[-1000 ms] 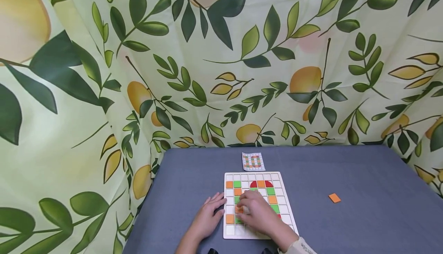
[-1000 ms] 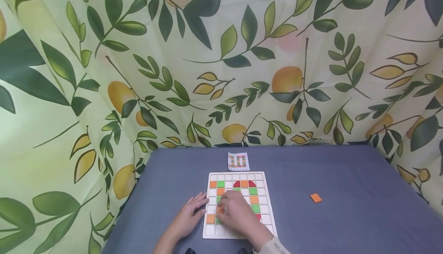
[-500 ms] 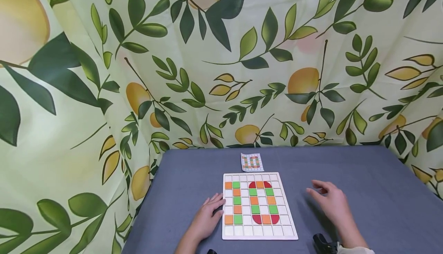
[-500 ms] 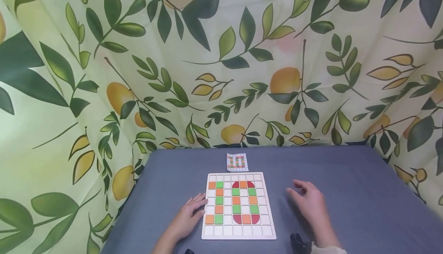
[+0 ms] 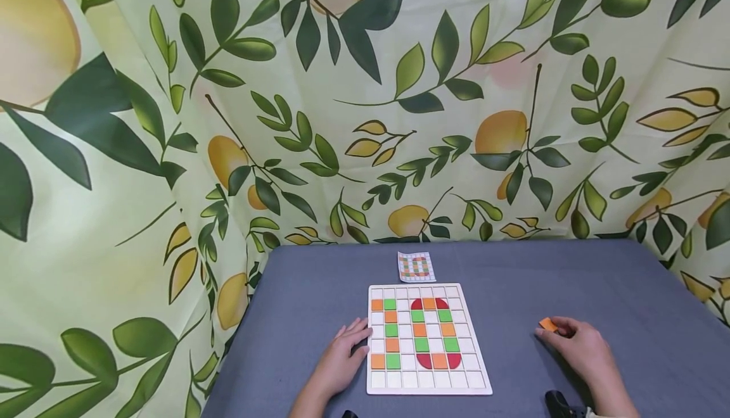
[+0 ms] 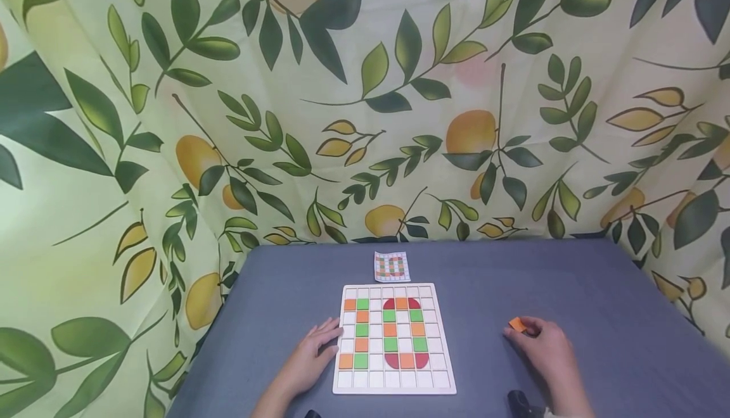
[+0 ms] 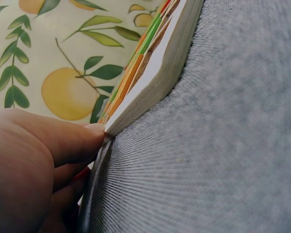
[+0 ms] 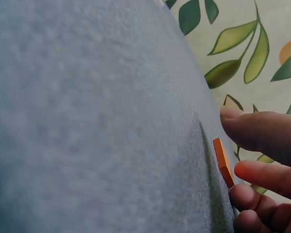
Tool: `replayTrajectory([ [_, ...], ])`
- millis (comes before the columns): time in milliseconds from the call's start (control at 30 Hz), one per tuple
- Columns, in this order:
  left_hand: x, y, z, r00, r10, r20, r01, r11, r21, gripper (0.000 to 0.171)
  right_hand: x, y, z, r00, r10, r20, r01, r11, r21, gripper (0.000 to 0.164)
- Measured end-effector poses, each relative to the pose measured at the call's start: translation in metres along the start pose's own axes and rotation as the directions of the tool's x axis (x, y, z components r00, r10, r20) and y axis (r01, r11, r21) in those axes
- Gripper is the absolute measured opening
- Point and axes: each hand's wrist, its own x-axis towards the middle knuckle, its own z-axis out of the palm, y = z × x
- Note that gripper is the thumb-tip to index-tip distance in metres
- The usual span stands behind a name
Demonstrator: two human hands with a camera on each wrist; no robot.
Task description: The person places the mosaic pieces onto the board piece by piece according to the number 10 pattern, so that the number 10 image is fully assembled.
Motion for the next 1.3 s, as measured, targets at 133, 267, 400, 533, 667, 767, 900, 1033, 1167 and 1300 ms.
replayTrajectory([
  [133, 0.000, 0.000, 0.000, 1.000, 0.009, -0.002, -0.009, 1.000, 0.009, 0.036, 0.003, 0.002, 0.001, 1.000, 0.004, 0.000, -0.004, 1.000, -0.017, 0.076],
  [267, 0.001, -0.001, 0.001, 1.000, -0.013, 0.005, 0.013, 1.000, 0.000, 0.036, 0.006, 0.002, 0.004, 0.999, 0.040, -0.017, -0.040, 0.999, -0.012, 0.068],
  [400, 0.002, 0.000, 0.000, 0.999, -0.044, 0.017, 0.044, 0.999, -0.018, 0.037, 0.008, 0.001, 0.007, 0.995, 0.084, -0.055, -0.083, 0.996, 0.019, 0.059],
  [533, 0.003, 0.000, -0.001, 0.999, -0.046, 0.021, 0.047, 0.999, -0.017, 0.037, 0.009, 0.001, 0.007, 0.992, 0.101, -0.078, -0.098, 0.994, 0.041, 0.054],
  [667, 0.003, 0.000, -0.001, 0.998, -0.052, 0.025, 0.052, 0.999, -0.010, 0.037, 0.009, 0.001, 0.005, 0.992, 0.098, -0.083, -0.096, 0.995, 0.032, 0.050],
  [767, 0.003, 0.000, 0.000, 0.998, -0.052, 0.024, 0.052, 0.999, -0.010, 0.037, 0.008, 0.000, 0.003, 0.993, 0.090, -0.078, -0.090, 0.996, 0.004, 0.045],
  [900, 0.003, 0.000, 0.000, 0.998, -0.051, 0.022, 0.051, 0.998, -0.022, 0.037, 0.006, -0.001, 0.000, 0.995, 0.086, -0.057, -0.088, 0.996, -0.033, 0.041],
  [1033, 0.002, 0.001, 0.000, 0.999, -0.047, 0.018, 0.048, 0.998, -0.029, 0.037, 0.003, -0.002, -0.001, 0.996, 0.079, -0.032, -0.080, 0.996, -0.036, 0.043],
  [1167, 0.002, 0.001, 0.000, 0.999, -0.042, 0.017, 0.042, 0.999, -0.030, 0.037, 0.001, -0.006, 0.000, 0.999, 0.034, -0.021, -0.034, 0.999, -0.014, 0.046],
  [1300, 0.003, 0.002, 0.000, 0.999, -0.049, 0.020, 0.049, 0.998, -0.033, 0.037, -0.004, -0.019, 0.009, 0.996, -0.078, -0.035, 0.079, 0.996, 0.035, 0.047],
])
